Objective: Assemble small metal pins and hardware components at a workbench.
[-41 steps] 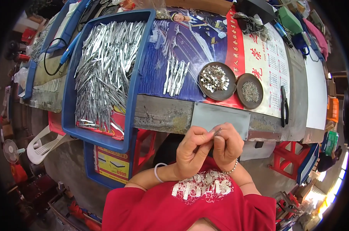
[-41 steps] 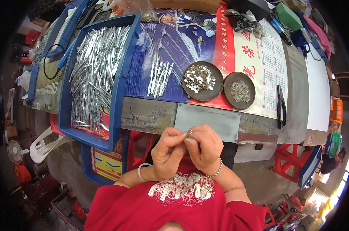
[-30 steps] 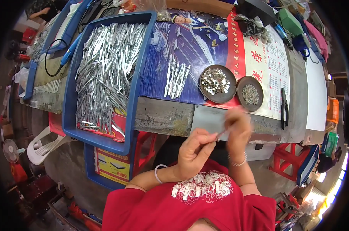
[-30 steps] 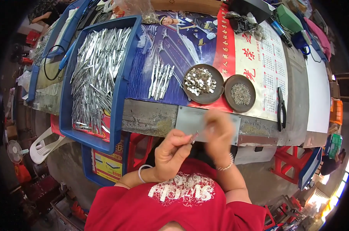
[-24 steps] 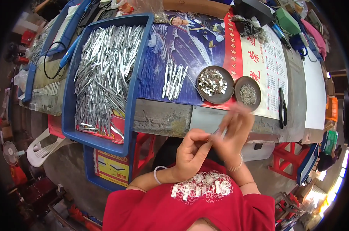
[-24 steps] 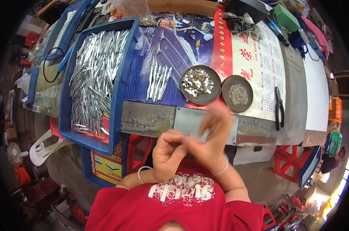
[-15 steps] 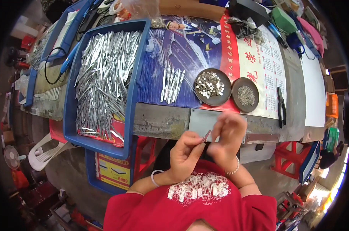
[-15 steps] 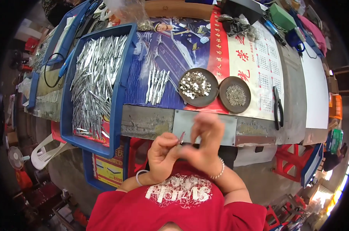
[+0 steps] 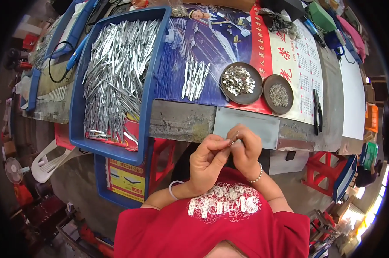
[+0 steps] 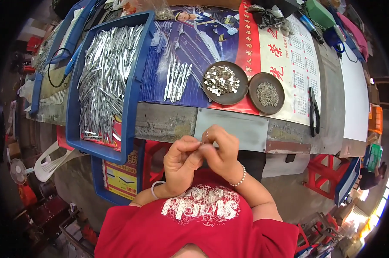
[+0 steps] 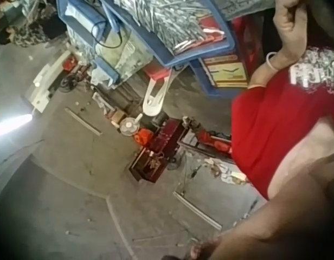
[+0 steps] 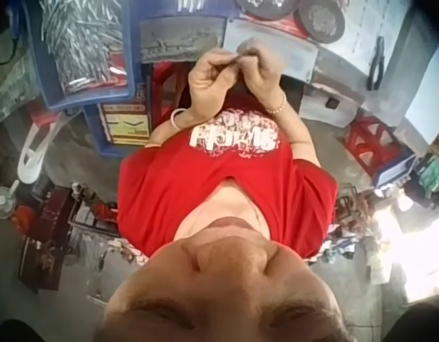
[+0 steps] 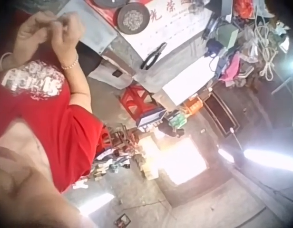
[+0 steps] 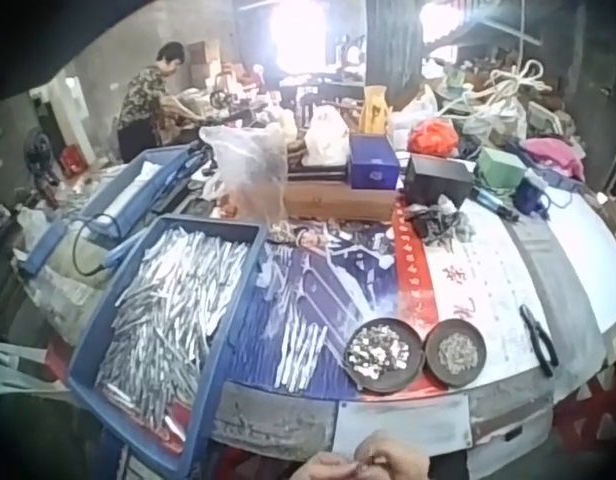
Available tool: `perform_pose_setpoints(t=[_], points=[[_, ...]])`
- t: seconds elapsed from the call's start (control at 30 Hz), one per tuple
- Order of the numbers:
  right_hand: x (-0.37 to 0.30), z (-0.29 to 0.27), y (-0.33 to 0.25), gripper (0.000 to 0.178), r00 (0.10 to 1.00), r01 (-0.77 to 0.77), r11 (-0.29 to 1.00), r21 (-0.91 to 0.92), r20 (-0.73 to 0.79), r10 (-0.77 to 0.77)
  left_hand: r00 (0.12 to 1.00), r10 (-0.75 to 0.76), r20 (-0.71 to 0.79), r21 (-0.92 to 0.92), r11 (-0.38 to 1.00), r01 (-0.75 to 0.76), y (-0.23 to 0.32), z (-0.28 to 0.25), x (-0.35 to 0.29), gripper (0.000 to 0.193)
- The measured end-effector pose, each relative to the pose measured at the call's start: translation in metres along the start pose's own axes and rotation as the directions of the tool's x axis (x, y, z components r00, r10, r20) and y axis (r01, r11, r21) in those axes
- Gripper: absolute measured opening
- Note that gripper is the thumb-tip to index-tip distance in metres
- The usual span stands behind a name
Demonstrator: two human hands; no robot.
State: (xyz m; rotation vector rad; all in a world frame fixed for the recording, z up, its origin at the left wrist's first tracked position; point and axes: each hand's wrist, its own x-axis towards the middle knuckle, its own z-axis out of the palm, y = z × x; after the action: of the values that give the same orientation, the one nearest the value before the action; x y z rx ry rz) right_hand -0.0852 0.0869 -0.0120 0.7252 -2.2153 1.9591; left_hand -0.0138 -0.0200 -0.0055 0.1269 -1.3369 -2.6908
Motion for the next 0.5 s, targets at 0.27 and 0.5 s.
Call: perform_pose_setpoints(t=[0.27, 0.5], points=[[-0.004, -0.009, -0.010, 0.018, 0.982, -0.081, 0.976, -0.201, 0.150, 0.113, 0.997, -0.065, -0.052, -0.063, 0.996, 0.062, -0.004, -0.002, -0.006, 0.017], [-0.002, -0.010, -0.004, 0.035, 0.923, -0.328, 0.944, -0.022, 0.207, 0.325, 0.983, -0.180, -0.045, -0.031, 0.983, 0.179, 0.008, -0.006, 0.001, 0.013]])
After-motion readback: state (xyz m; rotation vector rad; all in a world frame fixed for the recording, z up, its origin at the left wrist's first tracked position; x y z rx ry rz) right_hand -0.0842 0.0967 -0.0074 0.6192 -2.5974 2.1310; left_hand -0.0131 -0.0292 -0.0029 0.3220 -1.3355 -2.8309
